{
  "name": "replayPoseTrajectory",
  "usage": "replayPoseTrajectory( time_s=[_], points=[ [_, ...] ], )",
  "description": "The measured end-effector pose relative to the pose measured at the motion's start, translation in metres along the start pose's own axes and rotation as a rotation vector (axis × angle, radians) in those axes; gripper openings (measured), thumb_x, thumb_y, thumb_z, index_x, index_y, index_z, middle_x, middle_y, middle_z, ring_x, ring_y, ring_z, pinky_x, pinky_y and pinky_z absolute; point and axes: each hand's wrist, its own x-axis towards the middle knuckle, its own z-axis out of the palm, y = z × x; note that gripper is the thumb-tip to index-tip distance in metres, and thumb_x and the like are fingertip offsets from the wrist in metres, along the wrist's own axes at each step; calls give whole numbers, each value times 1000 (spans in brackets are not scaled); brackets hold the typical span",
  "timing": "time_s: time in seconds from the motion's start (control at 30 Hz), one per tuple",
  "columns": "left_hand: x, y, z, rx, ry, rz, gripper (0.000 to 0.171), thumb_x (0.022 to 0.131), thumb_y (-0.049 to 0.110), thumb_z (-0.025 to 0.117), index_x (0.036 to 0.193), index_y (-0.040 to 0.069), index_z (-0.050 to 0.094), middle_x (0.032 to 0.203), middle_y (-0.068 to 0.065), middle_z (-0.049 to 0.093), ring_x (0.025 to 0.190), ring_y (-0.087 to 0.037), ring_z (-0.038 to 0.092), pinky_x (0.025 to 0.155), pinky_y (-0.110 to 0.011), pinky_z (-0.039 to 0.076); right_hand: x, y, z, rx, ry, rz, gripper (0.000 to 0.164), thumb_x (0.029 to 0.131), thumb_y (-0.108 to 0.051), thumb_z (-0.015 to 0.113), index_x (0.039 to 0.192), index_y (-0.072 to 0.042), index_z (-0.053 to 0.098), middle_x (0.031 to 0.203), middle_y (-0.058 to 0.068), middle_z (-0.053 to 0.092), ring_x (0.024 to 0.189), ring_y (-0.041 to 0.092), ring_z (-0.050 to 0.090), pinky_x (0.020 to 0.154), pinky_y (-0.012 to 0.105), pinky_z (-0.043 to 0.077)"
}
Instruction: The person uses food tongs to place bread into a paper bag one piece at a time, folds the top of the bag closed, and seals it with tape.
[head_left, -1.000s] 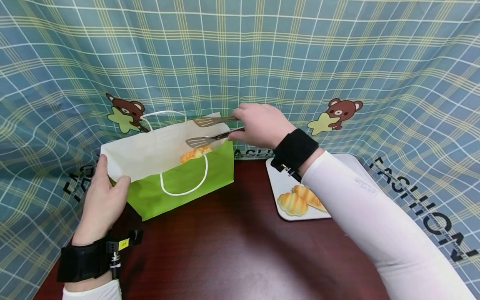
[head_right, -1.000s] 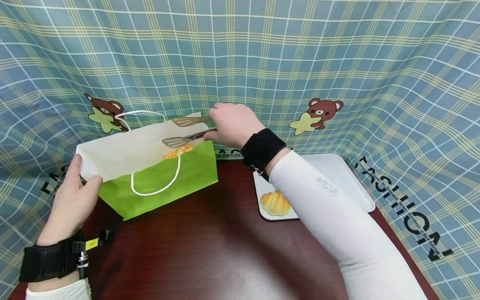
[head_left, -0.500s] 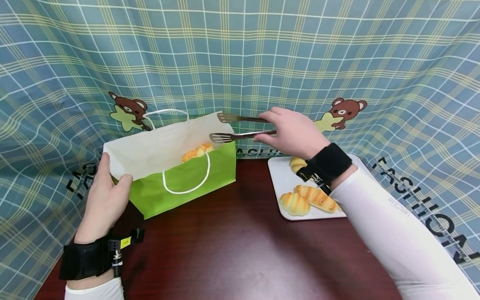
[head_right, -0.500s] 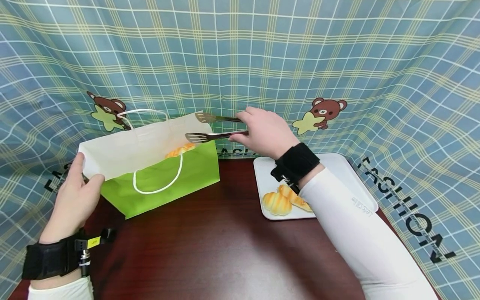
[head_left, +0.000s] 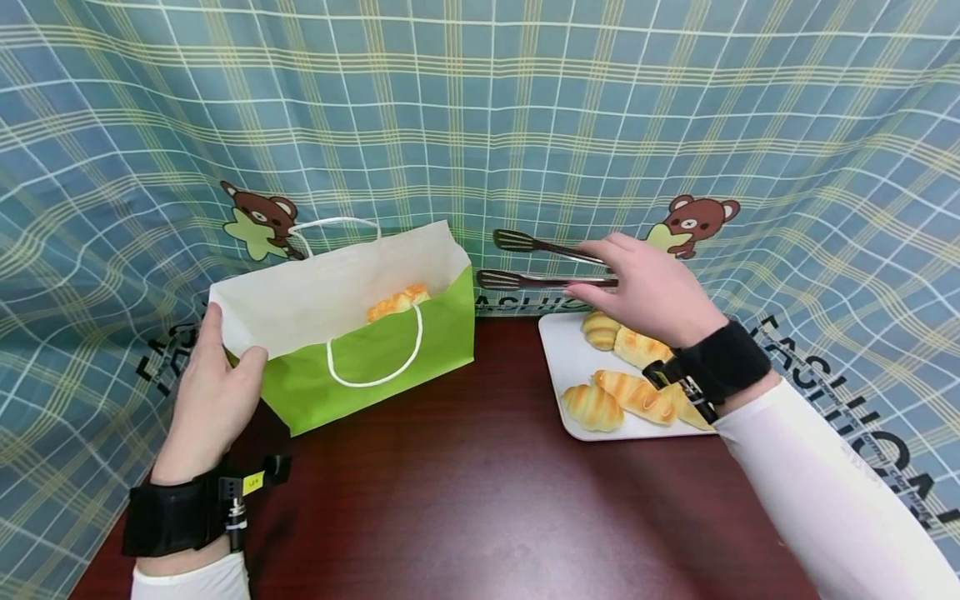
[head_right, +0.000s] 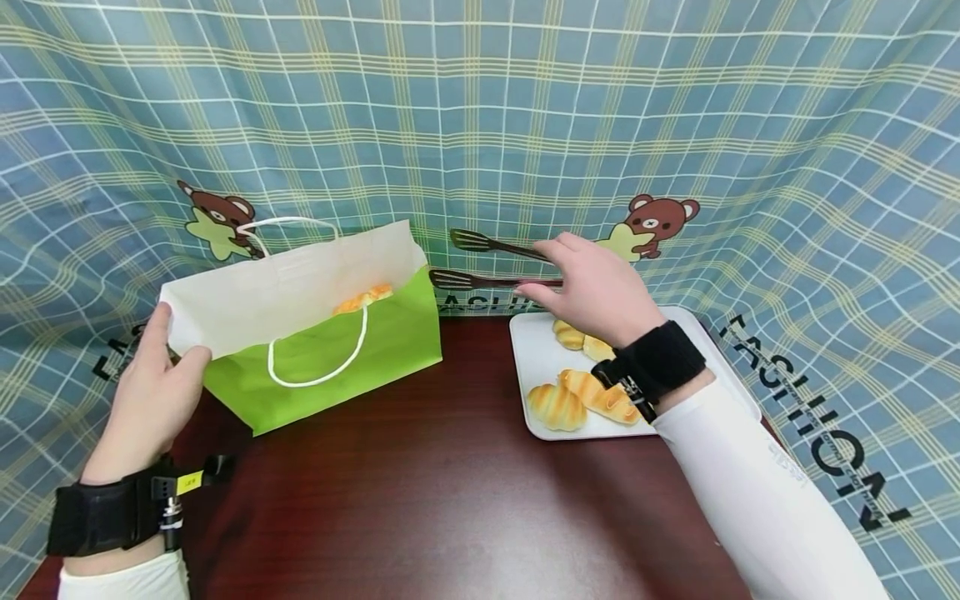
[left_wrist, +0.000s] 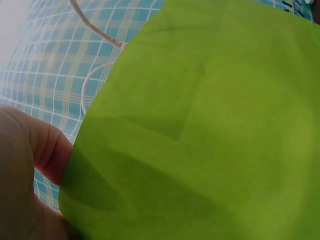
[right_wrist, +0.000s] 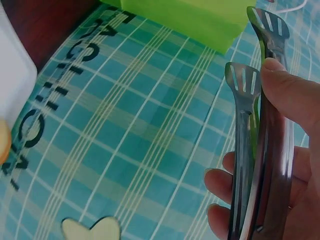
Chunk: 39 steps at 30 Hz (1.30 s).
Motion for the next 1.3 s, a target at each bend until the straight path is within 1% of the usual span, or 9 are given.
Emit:
replayPoseTrajectory(
  time_s=[0.23, 0.47, 0.6, 0.77, 0.97, 1.03, 1.2, 1.27, 1.3],
  points=[
    [0, 1, -1, -5, -1, 4, 74, 95, 23, 35, 150, 25, -15, 157, 1, -12, 143, -26, -8, 108, -63, 9, -23, 23, 3, 15, -15, 53, 66, 84, -63, 55, 134, -20, 53, 118, 1, 56, 86, 16, 56, 73, 40, 46],
    [-1, 1, 0, -6, -1, 2, 74, 95, 23, 34, 150, 26, -15, 157, 2, -11, 144, -25, -7, 108, -63, 10, -44, 47, 7, 15, -47, 122, 69, 83, -66, 53, 134, -19, 53, 124, 4, 54, 100, 23, 57, 79, 47, 45],
    [-1, 0, 1, -11, -2, -2, 73, 95, 24, 34, 150, 27, -15, 157, 4, -12, 144, -24, -8, 107, -63, 10, -57, 61, 9, 11, -48, 169, 67, 82, -65, 55, 133, -22, 53, 126, 4, 54, 103, 24, 57, 79, 49, 45],
    [0, -2, 0, -8, 5, 1, 73, 95, 25, 34, 150, 26, -14, 157, 3, -11, 143, -25, -7, 107, -64, 10, -76, 81, 16, 3, -63, 213, 67, 82, -65, 56, 135, -23, 52, 125, 6, 55, 102, 25, 55, 75, 49, 45],
    [-1, -3, 0, -9, 11, -2, 73, 95, 25, 35, 150, 26, -14, 157, 2, -11, 143, -24, -7, 108, -63, 9, -98, 107, 30, -1, -59, 243, 66, 82, -64, 57, 134, -23, 53, 116, 4, 56, 93, 22, 56, 70, 47, 45],
    [-1, -3, -1, -13, 11, -2, 73, 95, 25, 35, 150, 26, -14, 157, 3, -11, 143, -24, -8, 108, -63, 9, -105, 115, 34, -13, -56, 254, 67, 81, -65, 57, 132, -21, 54, 108, 3, 56, 87, 21, 56, 67, 45, 45],
    [-1, -4, -2, -12, 4, 2, 73, 96, 24, 34, 150, 27, -14, 157, 3, -12, 144, -24, -7, 108, -63, 10, -125, 135, 44, -19, -86, 305, 74, 80, -67, 56, 133, -16, 53, 110, 9, 55, 92, 26, 54, 67, 48, 44],
    [0, -3, -2, -10, 0, 3, 73, 96, 25, 34, 150, 27, -15, 157, 4, -12, 144, -24, -8, 108, -63, 10, -135, 144, 48, -5, -90, 322, 75, 80, -66, 57, 134, -14, 53, 119, 12, 54, 98, 28, 52, 70, 51, 43],
    [0, -2, -2, -11, -2, 3, 73, 96, 25, 34, 150, 27, -15, 157, 4, -12, 144, -24, -8, 108, -63, 10, -140, 148, 50, -3, -85, 326, 74, 80, -66, 58, 133, -14, 53, 120, 13, 54, 98, 28, 52, 69, 52, 43]
  ],
)
